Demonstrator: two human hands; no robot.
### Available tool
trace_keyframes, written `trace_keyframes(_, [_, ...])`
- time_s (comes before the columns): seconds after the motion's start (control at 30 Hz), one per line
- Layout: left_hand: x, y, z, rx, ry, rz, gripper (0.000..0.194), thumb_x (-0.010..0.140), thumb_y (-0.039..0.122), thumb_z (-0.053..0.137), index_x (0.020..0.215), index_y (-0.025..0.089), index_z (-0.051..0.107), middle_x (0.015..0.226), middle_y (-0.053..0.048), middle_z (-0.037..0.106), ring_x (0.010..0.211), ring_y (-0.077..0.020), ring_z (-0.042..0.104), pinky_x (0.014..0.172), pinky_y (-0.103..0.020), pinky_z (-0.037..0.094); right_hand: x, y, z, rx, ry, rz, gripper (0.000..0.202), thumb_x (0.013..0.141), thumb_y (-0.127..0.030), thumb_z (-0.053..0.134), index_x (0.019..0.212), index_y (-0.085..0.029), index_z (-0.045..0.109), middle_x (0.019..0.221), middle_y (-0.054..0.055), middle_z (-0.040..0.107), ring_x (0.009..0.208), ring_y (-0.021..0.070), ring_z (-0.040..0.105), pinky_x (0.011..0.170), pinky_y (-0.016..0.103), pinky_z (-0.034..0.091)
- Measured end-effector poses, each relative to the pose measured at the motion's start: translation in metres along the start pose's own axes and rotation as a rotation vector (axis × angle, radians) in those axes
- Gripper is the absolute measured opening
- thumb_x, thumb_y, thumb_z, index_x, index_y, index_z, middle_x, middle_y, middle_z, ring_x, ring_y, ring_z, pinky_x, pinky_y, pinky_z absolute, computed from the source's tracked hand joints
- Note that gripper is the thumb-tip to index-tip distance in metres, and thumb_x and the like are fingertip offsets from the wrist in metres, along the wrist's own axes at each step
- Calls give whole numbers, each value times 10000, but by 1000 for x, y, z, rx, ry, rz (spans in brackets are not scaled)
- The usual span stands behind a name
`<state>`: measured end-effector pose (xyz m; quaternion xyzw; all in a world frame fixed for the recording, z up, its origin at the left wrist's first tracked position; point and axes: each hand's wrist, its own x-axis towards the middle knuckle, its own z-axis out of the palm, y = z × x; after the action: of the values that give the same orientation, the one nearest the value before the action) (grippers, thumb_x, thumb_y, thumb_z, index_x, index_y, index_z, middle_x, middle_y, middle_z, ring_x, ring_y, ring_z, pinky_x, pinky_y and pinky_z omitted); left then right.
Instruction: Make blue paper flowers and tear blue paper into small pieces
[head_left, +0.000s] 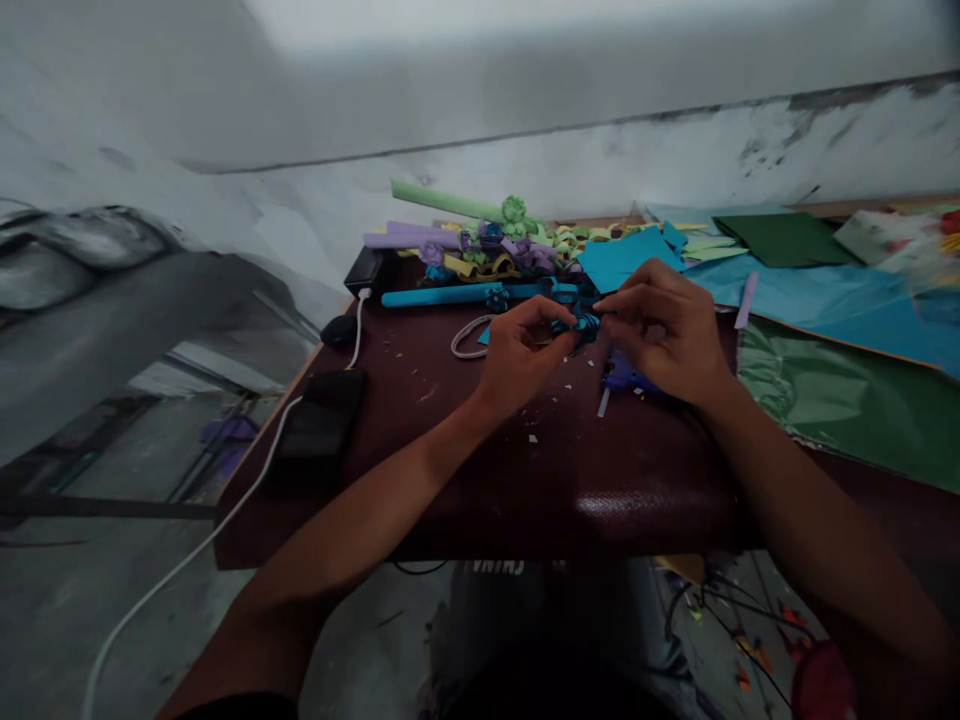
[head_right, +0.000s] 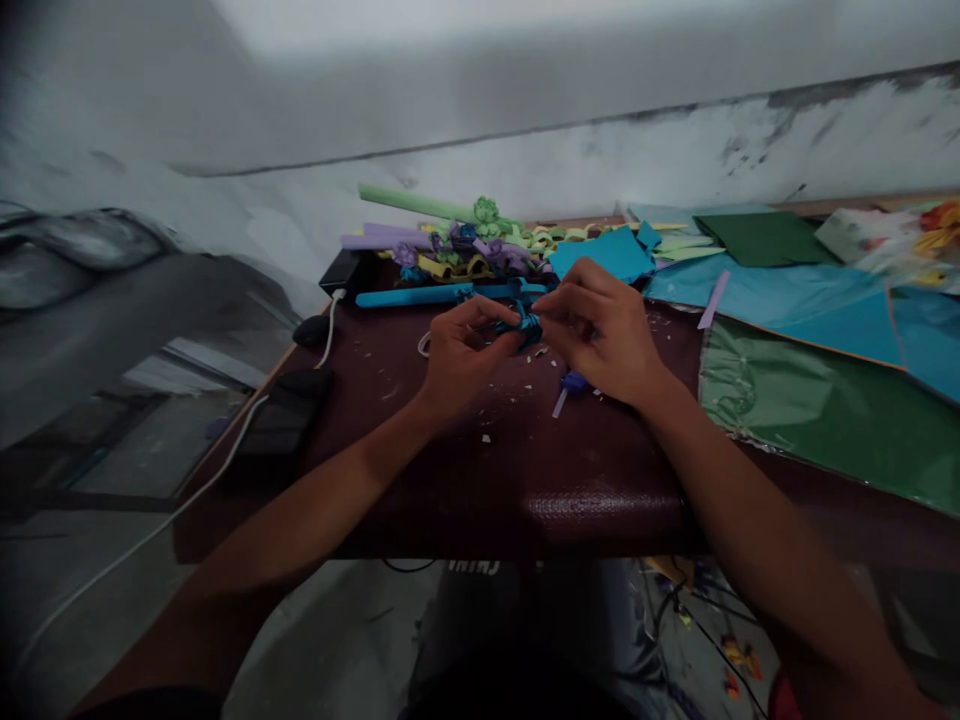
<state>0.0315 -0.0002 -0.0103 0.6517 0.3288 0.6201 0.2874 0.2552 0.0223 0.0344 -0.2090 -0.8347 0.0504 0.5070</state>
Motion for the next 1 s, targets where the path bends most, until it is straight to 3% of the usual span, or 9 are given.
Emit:
trace_keyframes(0.17, [-4,-1,3,40,-42,30,235,967,233,863,1137,228,701,1043,-11,792,925,-133,792,724,-202,600,-2,3,3,-50,-43,9,210,1076,-346,720,1234,-306,854,1099,60,742,824,207,657,738,400,562])
trace_keyframes(0.3, [-5,-5,2,179,-61,32,331,939,146,831,1238,220,712,1088,-20,833,1026,-155,835,825,-215,636,-5,5,1,-120,-114,-38,159,1077,-349,726,1119,-273,859,1097,76,742,854,205,668,719,370,524])
trace_keyframes(0.5, [-6,0,-2,464,-76,168,375,871,52,847,1205,221,826,1163,-43,873,1046,-203,826,946,-312,643,-7,-1,-1,-223,-200,-15,119,1086,-321,698,1110,-272,804,1127,78,716,835,196,636,703,349,477])
trace_keyframes(0.77, [-8,4,-3,553,-81,196,306,873,58,838,1130,223,851,1073,-33,868,989,-213,812,914,-316,600,-5,-8,1,-213,-273,7,88,1103,-300,649,1095,-239,711,1124,97,695,859,219,639,714,363,451])
trace_keyframes(1.0, [-11,1,-5,603,-132,275,346,887,82,848,1204,222,835,1120,-44,848,1026,-218,809,931,-320,605,-4,-4,2,-116,-283,93,78,1042,-273,712,1089,-224,675,1047,71,660,820,216,600,735,364,450])
